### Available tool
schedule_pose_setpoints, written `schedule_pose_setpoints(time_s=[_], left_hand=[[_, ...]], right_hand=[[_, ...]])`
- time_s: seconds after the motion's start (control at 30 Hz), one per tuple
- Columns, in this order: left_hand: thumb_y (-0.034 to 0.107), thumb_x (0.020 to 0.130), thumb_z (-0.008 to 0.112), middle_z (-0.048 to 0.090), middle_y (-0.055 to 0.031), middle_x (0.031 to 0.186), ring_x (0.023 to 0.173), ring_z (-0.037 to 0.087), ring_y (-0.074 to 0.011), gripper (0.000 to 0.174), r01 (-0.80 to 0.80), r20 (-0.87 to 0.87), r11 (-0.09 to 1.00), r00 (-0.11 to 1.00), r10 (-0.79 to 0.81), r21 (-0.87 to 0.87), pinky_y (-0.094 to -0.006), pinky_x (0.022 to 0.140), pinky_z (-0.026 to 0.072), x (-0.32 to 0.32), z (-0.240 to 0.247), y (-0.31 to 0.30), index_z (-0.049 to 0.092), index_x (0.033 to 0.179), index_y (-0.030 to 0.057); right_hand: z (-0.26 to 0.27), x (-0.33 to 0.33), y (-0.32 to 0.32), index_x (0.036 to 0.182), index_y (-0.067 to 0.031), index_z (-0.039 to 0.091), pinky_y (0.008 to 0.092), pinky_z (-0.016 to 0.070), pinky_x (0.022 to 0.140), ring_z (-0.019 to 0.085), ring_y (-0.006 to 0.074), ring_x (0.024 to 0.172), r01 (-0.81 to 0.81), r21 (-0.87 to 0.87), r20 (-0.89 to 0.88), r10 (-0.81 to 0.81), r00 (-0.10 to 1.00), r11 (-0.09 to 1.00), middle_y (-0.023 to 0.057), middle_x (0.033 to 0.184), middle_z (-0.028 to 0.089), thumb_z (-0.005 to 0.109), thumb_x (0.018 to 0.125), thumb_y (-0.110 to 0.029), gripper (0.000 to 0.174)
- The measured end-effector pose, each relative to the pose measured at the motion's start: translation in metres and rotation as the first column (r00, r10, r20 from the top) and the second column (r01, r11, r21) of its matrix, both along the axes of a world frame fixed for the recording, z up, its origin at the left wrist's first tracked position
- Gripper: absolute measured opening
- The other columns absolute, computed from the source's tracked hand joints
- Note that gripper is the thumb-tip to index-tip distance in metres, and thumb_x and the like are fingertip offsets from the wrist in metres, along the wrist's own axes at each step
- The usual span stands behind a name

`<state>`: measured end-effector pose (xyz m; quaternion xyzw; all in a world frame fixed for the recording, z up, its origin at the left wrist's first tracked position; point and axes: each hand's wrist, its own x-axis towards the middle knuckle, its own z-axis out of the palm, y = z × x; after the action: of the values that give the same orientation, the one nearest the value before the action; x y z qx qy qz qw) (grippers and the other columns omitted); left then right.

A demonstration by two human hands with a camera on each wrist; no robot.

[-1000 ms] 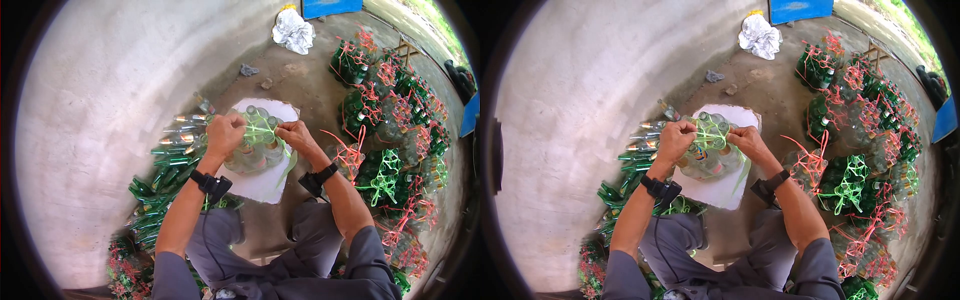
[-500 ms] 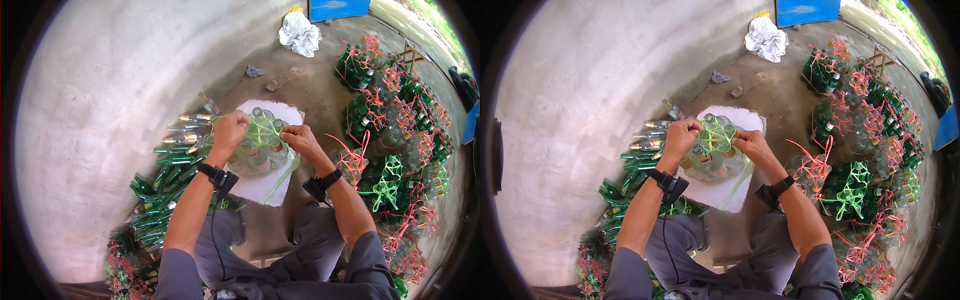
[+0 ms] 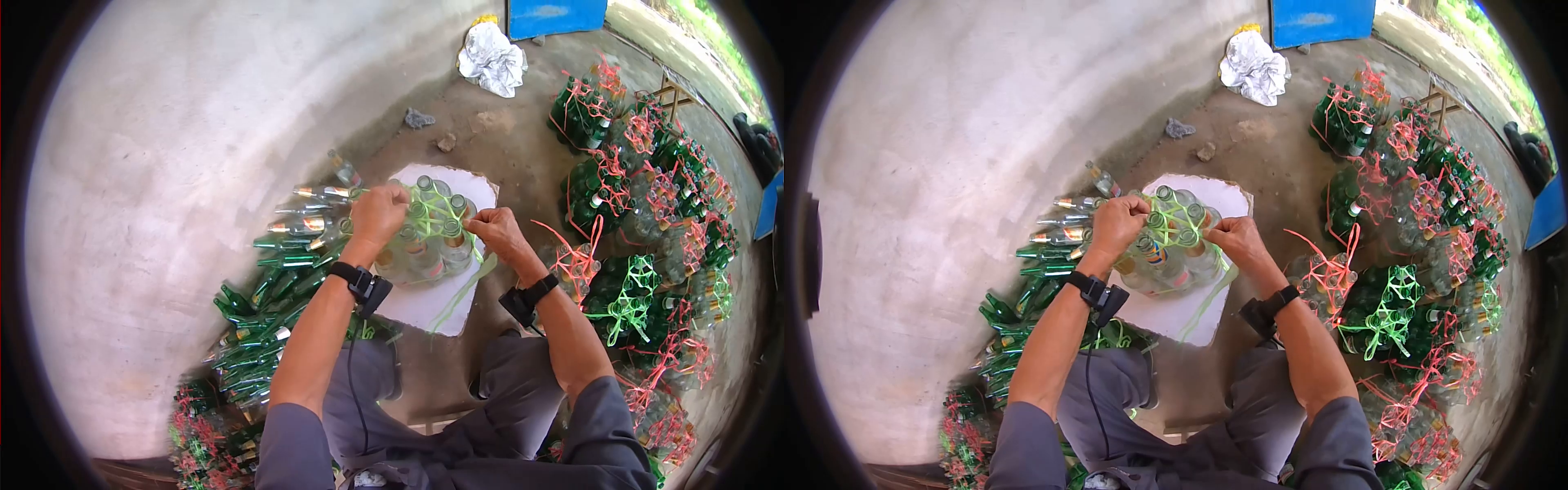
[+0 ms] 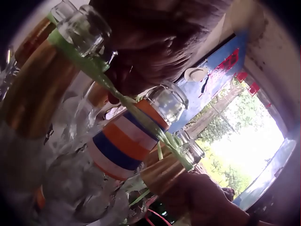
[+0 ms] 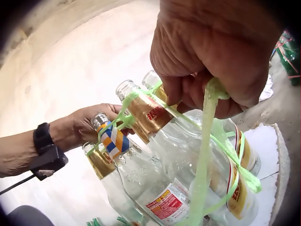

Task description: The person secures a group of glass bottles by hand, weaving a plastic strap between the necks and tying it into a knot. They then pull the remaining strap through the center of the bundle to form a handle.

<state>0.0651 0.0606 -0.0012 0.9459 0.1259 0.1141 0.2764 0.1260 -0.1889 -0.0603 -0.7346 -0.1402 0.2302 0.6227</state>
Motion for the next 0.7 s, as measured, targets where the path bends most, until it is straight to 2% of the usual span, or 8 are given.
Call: schedule_pose_setpoints(time_s=[0.13,0.27,0.37,0.43,0.47,0.53,0.63,0.7], left_hand=[[0.019,0.082,0.067,0.075,-0.0118,0.086,0.082,0.072,-0.0314,0.014,0.101,0.041,0.985,0.995,-0.096,-0.141,-0.0411,0.078,0.0553,-0.005,-0.007,0.006,0.076,0.092,0.0134],[0.023,0.084,0.067,0.075,-0.0121,0.086,0.08,0.072,-0.0299,0.018,0.117,0.045,0.993,0.992,-0.117,-0.016,-0.0389,0.075,0.0555,-0.009,-0.003,0.0,0.074,0.095,0.0114],[0.028,0.085,0.068,0.076,-0.0108,0.095,0.091,0.071,-0.0277,0.023,0.037,0.005,0.97,0.999,-0.037,-0.24,-0.0398,0.087,0.0522,-0.017,0.007,-0.008,0.074,0.099,0.0111],[0.035,0.086,0.073,0.075,-0.0122,0.093,0.087,0.07,-0.0287,0.036,0.126,0.253,0.978,0.953,-0.166,0.165,-0.041,0.092,0.0499,-0.032,0.015,-0.022,0.073,0.103,0.0034],[0.035,0.086,0.073,0.075,-0.0122,0.093,0.087,0.07,-0.0287,0.036,0.129,0.253,0.978,0.953,-0.168,0.165,-0.041,0.092,0.0499,-0.04,0.016,-0.03,0.073,0.103,0.0034],[0.042,0.08,0.078,0.075,-0.0118,0.098,0.095,0.07,-0.0299,0.057,-0.019,0.354,0.856,0.915,-0.193,0.517,-0.0502,0.106,0.0359,-0.053,0.017,-0.044,0.066,0.123,0.0078],[0.039,0.075,0.081,0.074,-0.0099,0.101,0.101,0.069,-0.0286,0.077,0.028,0.196,0.854,0.969,-0.151,0.52,-0.0527,0.111,0.0251,-0.062,0.011,-0.056,0.051,0.14,0.0104],[0.036,0.074,0.081,0.074,-0.0093,0.101,0.101,0.069,-0.0278,0.08,0.066,0.101,0.884,0.987,-0.126,0.462,-0.051,0.11,0.0271,-0.062,0.013,-0.055,0.048,0.142,0.0104]], right_hand=[[0.003,0.003,-0.009,0.08,0.0047,0.075,0.0294,0.0406,0.051,0.048,0.0066,0.057,0.024,-0.105,0.108,-0.013,0.994,0.994,-0.0003,0.06,0.058,0.075,0.084,-0.027,0.032],[0.003,0.004,-0.02,0.078,0.0059,0.074,0.0306,0.0407,0.05,0.047,0.0072,0.053,0.052,-0.081,0.152,-0.039,0.988,0.995,-0.0001,0.055,0.055,0.075,0.083,-0.027,0.033],[0.003,0.004,-0.022,0.078,0.0065,0.073,0.0313,0.0411,0.049,0.047,0.0075,0.053,0.075,-0.09,0.185,-0.057,0.981,0.993,0.0001,0.055,0.054,0.075,0.083,-0.027,0.034],[0.0,0.0,-0.022,0.078,0.0067,0.073,0.0315,0.0413,0.05,0.047,0.0076,0.053,0.087,-0.096,0.205,-0.066,0.977,0.992,0.0004,0.055,0.054,0.075,0.084,-0.027,0.035],[0.0,-0.001,-0.022,0.079,0.0069,0.073,0.032,0.0416,0.05,0.047,0.0081,0.053,0.089,-0.099,0.211,-0.067,0.975,0.991,0.0013,0.054,0.054,0.075,0.084,-0.027,0.035],[0.002,0.0,-0.022,0.079,0.0071,0.072,0.0324,0.0418,0.05,0.047,0.0086,0.053,0.093,-0.103,0.217,-0.069,0.974,0.99,0.0022,0.054,0.053,0.075,0.084,-0.028,0.035],[0.009,-0.003,-0.023,0.078,0.0072,0.072,0.0338,0.0425,0.051,0.048,0.0099,0.053,0.081,-0.153,0.234,-0.044,0.971,0.985,0.0042,0.053,0.052,0.074,0.084,-0.028,0.035],[0.02,-0.006,-0.023,0.076,0.0076,0.069,0.0314,0.039,0.052,0.044,0.0066,0.059,0.077,-0.213,0.201,-0.034,0.979,0.974,-0.0012,0.058,0.05,0.074,0.086,-0.026,0.035]])
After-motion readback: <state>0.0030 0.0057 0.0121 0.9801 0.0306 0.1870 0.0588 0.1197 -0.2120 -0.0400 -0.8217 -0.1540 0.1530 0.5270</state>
